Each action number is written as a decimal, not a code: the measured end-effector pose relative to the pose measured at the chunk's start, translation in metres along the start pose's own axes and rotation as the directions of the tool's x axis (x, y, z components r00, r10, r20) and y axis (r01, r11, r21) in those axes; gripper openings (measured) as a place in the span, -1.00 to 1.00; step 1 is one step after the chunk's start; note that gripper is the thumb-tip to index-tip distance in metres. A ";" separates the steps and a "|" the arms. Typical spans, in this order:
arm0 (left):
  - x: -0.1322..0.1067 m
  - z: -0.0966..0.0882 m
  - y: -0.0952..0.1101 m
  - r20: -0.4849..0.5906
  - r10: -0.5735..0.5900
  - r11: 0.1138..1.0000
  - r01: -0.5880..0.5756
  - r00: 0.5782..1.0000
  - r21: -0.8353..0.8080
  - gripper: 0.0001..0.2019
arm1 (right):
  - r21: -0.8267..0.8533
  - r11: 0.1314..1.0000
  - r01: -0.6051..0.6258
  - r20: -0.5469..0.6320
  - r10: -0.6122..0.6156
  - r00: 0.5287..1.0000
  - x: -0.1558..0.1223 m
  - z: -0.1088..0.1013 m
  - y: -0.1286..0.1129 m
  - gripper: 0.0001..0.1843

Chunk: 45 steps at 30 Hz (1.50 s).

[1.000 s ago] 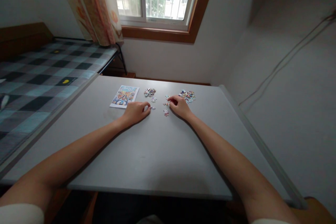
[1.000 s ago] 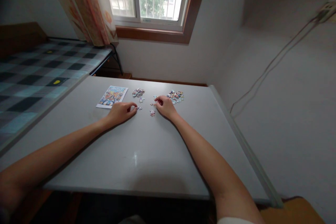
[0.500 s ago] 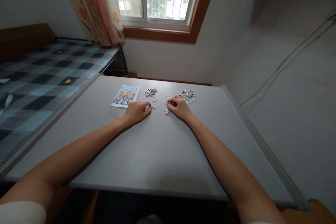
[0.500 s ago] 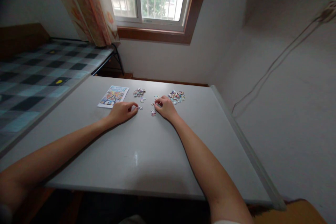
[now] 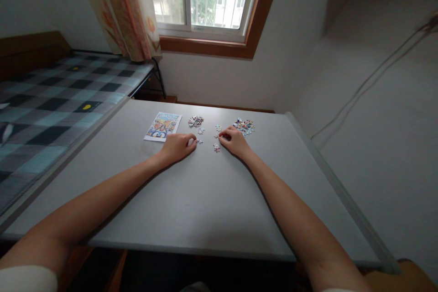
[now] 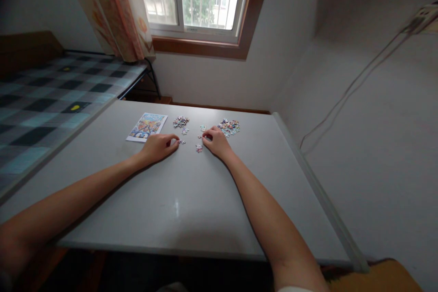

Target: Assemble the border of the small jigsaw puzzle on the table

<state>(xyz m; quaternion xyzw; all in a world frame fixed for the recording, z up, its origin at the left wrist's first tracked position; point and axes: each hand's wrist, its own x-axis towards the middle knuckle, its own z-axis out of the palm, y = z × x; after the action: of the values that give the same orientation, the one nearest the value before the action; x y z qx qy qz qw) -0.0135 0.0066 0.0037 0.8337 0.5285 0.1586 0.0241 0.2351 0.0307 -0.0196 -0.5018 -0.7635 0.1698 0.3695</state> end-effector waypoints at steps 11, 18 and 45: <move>0.000 0.003 -0.002 -0.005 -0.005 1.000 0.005 1.000 0.001 -0.68 | -0.012 1.000 0.005 -0.016 -0.005 1.000 -0.001 -0.001 0.001 -0.92; 0.000 0.002 -0.001 0.000 -0.001 1.000 0.001 1.000 0.014 -0.67 | -0.015 1.000 0.005 -0.014 -0.006 1.000 -0.001 0.000 0.002 -0.90; 0.000 0.002 -0.001 0.002 0.000 1.000 0.000 1.000 -0.028 -0.70 | 0.005 1.000 0.030 0.013 -0.030 0.999 -0.006 -0.006 -0.003 -0.81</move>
<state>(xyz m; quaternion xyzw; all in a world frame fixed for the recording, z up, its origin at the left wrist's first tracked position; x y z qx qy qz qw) -0.0142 0.0071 0.0015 0.8333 0.5263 0.1652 0.0360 0.2392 0.0232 -0.0163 -0.4883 -0.7728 0.1694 0.3683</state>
